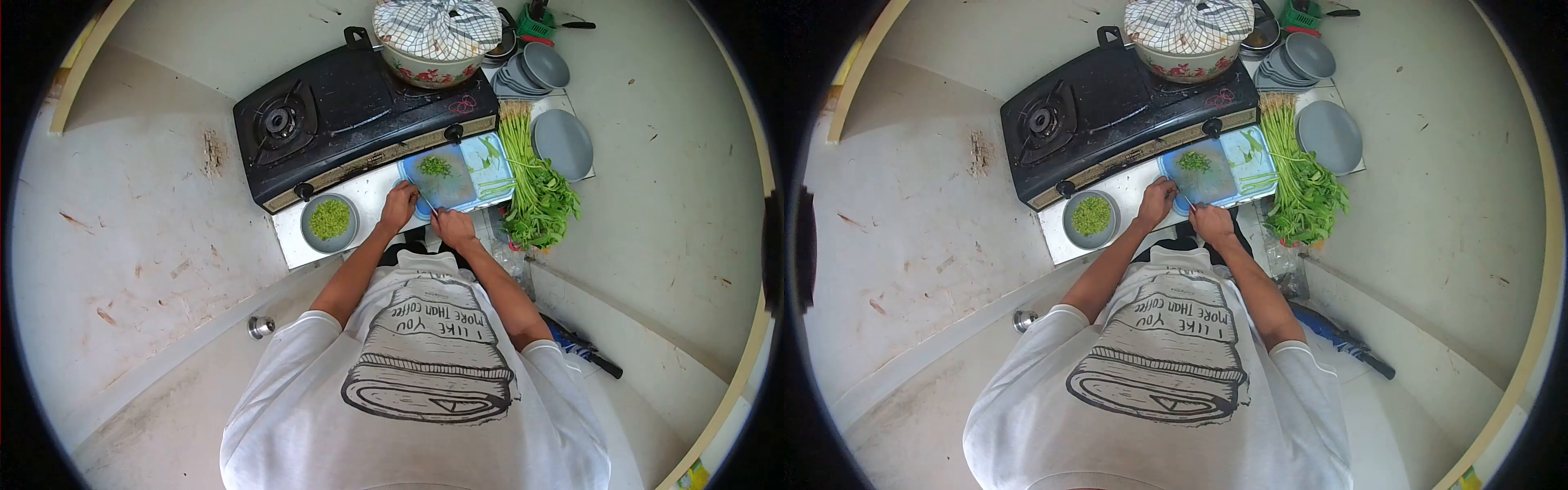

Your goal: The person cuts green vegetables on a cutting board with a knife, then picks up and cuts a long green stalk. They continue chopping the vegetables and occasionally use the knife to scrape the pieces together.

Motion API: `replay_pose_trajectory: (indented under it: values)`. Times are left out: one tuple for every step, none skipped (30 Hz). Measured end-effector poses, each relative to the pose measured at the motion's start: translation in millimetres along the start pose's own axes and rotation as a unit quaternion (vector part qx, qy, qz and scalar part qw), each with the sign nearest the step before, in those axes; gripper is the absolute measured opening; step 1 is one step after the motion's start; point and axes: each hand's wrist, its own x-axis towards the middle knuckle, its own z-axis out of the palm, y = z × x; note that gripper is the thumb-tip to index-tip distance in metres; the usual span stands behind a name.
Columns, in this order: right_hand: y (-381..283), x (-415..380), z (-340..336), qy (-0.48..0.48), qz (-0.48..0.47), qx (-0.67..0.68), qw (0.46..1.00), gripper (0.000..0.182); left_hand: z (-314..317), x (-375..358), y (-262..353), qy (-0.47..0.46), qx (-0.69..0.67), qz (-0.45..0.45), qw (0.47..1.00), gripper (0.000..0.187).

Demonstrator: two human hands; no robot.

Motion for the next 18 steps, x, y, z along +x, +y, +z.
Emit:
replay_pose_trajectory:
  values:
    - [-0.1,0.5,2.1,0.003,0.004,0.000,1.000,0.044,0.6,-0.4,-0.8,0.004,-0.003,0.003,1.000,0.007]
    - [-0.7,2.8,4.1,0.005,0.003,0.004,1.000,0.043,0.5,-0.9,-1.9,0.002,-0.001,0.005,1.000,0.006]
    - [-0.5,7.5,6.7,0.009,0.002,0.008,1.000,0.042,0.0,-0.6,-1.9,0.001,0.001,0.007,1.000,0.006]
    - [-0.1,11.5,9.2,0.012,0.002,0.012,1.000,0.041,-0.2,-0.6,-1.6,-0.002,0.003,0.010,1.000,0.006]
    - [0.5,14.3,11.8,0.021,-0.003,0.016,1.000,0.041,0.0,-0.8,-1.2,-0.003,0.001,0.008,1.000,0.006]
    - [0.7,17.3,13.7,0.029,-0.009,0.020,0.999,0.041,-0.5,-0.7,-0.5,-0.005,0.000,0.007,1.000,0.005]
    - [1.1,19.9,15.3,0.038,-0.015,0.025,0.999,0.041,-1.4,-0.5,0.0,-0.006,-0.001,0.004,1.000,0.005]
    - [2.3,21.9,16.7,0.034,-0.008,0.025,0.999,0.041,-2.0,-0.2,0.5,-0.004,-0.002,0.001,1.000,0.005]
    - [3.0,22.8,15.5,0.030,-0.001,0.026,0.999,0.041,-1.4,0.1,0.8,-0.002,-0.004,-0.003,1.000,0.005]
    - [3.6,22.6,14.7,0.026,0.006,0.026,0.999,0.041,-0.8,-0.3,1.1,0.000,-0.006,-0.006,1.000,0.004]
    - [4.4,22.4,13.7,0.024,0.009,0.030,0.999,0.042,-0.8,-0.3,0.9,0.001,-0.007,-0.005,1.000,0.004]
    - [4.1,21.5,9.8,0.021,0.011,0.033,0.999,0.042,-1.6,-0.5,1.6,0.002,-0.009,-0.004,1.000,0.004]
    - [3.6,20.6,6.0,0.019,0.013,0.036,0.999,0.042,-2.2,-0.8,2.4,0.003,-0.012,-0.002,1.000,0.004]
    - [2.3,18.4,2.7,0.019,0.013,0.038,0.999,0.042,-2.5,-1.2,3.5,0.003,-0.013,-0.003,1.000,0.004]
    - [1.4,15.3,1.7,0.020,0.014,0.040,0.999,0.043,-2.2,-1.5,2.9,0.004,-0.015,-0.004,1.000,0.004]
    - [0.3,12.6,0.4,0.021,0.015,0.041,0.999,0.043,-2.0,-1.2,2.4,0.005,-0.016,-0.004,1.000,0.004]
    - [-0.9,9.4,-0.6,0.014,0.011,0.038,0.999,0.043,-2.1,-1.1,1.7,0.003,-0.013,-0.001,1.000,0.004]
    - [-0.7,5.6,0.9,0.008,0.009,0.034,0.999,0.043,-2.9,-0.9,2.1,0.002,-0.010,0.002,1.000,0.004]
